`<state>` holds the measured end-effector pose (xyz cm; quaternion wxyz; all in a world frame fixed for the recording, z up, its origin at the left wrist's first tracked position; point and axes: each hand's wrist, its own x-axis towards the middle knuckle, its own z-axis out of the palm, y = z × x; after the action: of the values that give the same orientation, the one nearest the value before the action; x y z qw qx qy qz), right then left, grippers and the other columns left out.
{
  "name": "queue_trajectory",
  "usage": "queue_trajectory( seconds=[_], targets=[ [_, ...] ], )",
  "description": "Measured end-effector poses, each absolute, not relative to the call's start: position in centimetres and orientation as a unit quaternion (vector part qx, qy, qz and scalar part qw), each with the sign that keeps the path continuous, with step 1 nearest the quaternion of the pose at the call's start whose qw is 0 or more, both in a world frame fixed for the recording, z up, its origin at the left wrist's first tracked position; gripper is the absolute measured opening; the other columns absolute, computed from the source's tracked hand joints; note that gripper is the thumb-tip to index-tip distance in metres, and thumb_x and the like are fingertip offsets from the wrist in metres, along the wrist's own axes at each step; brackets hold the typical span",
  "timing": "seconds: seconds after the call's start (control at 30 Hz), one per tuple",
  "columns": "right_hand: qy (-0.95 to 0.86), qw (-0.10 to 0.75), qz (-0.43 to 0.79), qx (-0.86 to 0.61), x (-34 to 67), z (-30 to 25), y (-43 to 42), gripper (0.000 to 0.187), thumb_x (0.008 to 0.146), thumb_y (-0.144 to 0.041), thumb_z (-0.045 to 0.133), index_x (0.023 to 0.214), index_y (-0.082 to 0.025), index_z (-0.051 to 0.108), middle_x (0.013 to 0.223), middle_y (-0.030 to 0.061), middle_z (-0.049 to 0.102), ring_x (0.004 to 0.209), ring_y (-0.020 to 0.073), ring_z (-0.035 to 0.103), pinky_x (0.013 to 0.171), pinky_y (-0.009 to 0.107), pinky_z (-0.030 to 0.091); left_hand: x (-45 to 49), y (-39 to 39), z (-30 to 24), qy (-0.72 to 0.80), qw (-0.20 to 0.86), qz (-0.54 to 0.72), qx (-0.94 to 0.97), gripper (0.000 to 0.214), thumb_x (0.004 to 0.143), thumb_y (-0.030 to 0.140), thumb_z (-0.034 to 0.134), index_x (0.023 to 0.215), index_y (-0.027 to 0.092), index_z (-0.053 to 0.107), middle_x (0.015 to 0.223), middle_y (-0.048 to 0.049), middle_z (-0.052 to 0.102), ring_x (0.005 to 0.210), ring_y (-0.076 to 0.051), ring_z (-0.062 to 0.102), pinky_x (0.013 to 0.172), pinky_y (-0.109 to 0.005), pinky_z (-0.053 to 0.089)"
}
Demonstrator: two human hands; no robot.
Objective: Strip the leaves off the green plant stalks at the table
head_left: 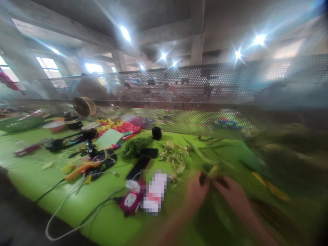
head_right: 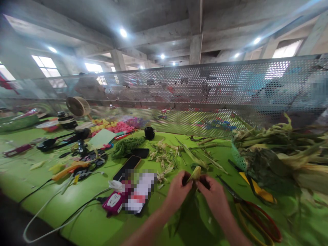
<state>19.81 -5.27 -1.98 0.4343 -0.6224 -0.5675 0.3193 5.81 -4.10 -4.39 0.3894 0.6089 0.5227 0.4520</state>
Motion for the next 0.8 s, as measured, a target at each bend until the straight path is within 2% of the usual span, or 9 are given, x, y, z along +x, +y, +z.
queue_trajectory(
  seconds=[0.17,0.6,0.7,0.8],
  targets=[
    [-0.567,0.435,0.326,-0.619,19.8,-2.0,-5.3,0.024,0.063,-0.042,0.06,0.07,-0.021,0.069,0.073,0.006,0.074,0.07,0.0254,0.067,0.065,0.033,0.048,5.7,-4.3,-4.0,0.519,0.377,0.443,0.627,0.008,0.079,0.024,0.056,0.073,0.019,0.056,0.075,-0.0021,0.059,0.07,-0.016,0.049,0.066,-0.027,0.037],
    [-0.613,0.413,0.28,-0.613,20.5,-3.8,-4.7,0.02,0.069,-0.039,0.053,0.071,-0.023,0.065,0.069,0.0031,0.071,0.065,0.0212,0.064,0.061,0.03,0.047,5.7,-4.8,-4.7,0.495,0.222,0.415,0.73,0.017,0.086,0.022,0.047,0.071,0.019,0.051,0.07,-0.0012,0.054,0.067,-0.014,0.046,0.062,-0.025,0.033],
    [-0.591,0.423,0.297,-0.619,21.0,-4.7,-4.1,0.018,0.066,-0.039,0.054,0.065,-0.023,0.062,0.063,0.0015,0.068,0.062,0.0201,0.062,0.059,0.029,0.047,6.1,-5.3,-4.6,0.462,0.225,0.438,0.738,0.02,0.087,0.025,0.048,0.069,0.018,0.051,0.071,-0.0021,0.054,0.068,-0.014,0.047,0.062,-0.025,0.033],
    [-0.562,0.441,0.302,-0.632,22.0,-5.5,-3.2,0.019,0.063,-0.04,0.055,0.061,-0.022,0.061,0.056,-0.0007,0.064,0.056,0.0183,0.061,0.057,0.028,0.047,6.2,-5.3,-4.0,0.425,0.273,0.49,0.711,0.021,0.088,0.03,0.051,0.071,0.018,0.053,0.07,-0.0016,0.054,0.067,-0.013,0.047,0.062,-0.024,0.035]
  ],
)
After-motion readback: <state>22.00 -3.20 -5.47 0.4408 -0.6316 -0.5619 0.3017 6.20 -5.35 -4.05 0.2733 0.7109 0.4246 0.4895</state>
